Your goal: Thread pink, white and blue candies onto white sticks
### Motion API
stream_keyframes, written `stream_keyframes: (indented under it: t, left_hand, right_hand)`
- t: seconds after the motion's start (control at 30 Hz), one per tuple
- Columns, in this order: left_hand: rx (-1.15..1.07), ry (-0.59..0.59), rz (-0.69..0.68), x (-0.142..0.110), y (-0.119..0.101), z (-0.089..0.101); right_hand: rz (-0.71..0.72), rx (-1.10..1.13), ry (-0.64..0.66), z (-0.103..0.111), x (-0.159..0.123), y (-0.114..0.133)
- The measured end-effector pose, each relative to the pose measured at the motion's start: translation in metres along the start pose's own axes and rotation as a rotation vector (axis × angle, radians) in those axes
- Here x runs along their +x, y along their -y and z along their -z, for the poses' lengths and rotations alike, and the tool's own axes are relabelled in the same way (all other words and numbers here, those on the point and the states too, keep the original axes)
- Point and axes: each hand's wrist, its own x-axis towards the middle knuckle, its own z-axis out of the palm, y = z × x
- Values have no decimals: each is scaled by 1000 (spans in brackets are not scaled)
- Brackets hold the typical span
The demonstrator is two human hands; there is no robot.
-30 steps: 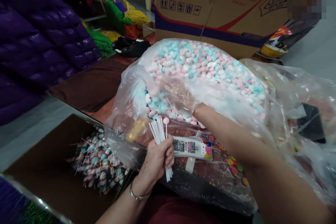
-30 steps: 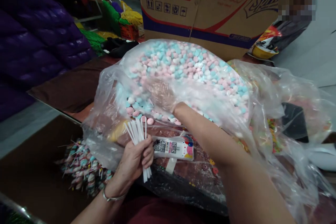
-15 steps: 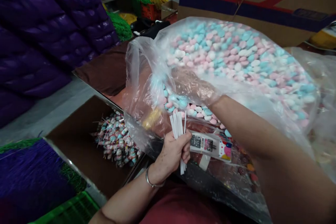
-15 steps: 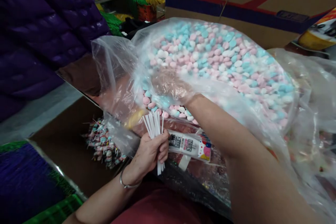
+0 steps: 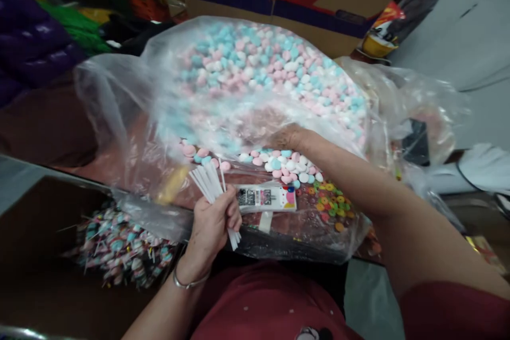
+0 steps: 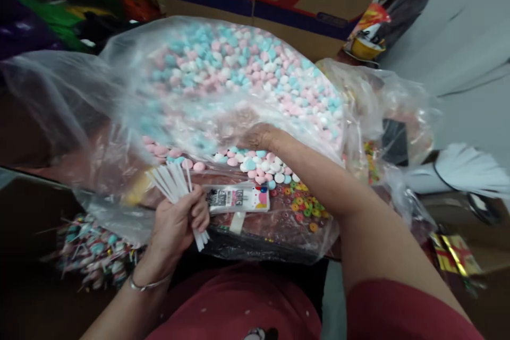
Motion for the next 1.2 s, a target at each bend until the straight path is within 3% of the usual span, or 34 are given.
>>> stream_keyframes:
  t: [0.13, 0.27, 0.33, 0.4, 0.47, 0.53, 0.63, 0.73, 0.87, 1.0, 1.2]
  left_hand:
    - [14, -13, -14, -2, 0, -1]
    - [37, 18, -16, -2, 0, 2]
    - [39, 43, -6, -2, 0, 3]
    - [25, 57, -16, -5, -2, 2]
    - [-5, 64, -51, -13, -6, -3]
    - [-29, 70, -111, -25, -8, -15]
    - [-36, 77, -213, -44, -6, -38]
    - [37, -11, -186, -58, 7, -58]
    - [177, -17, -76, -67, 29, -67]
    - [114, 41, 61, -67, 41, -63]
    - [20, 130, 0, -57, 35, -52]
  right_hand:
    - [-24, -53, 154, 17, -16, 2]
    - [146, 30, -41, 33, -50, -1]
    - [153, 121, -147, 30, -78, 2]
    - [80, 193, -256, 18, -111, 16]
    - [39, 197, -510, -4, -143, 43]
    - [85, 195, -704, -30, -167, 78]
    - [129, 202, -854, -67, -185, 124]
    - [41, 220, -953, -92, -186, 144]
    - [9, 289, -1122, -104, -186, 144]
    - [82, 405, -1133, -102, -199, 135]
    - [-326, 490, -977, -111, -220, 101]
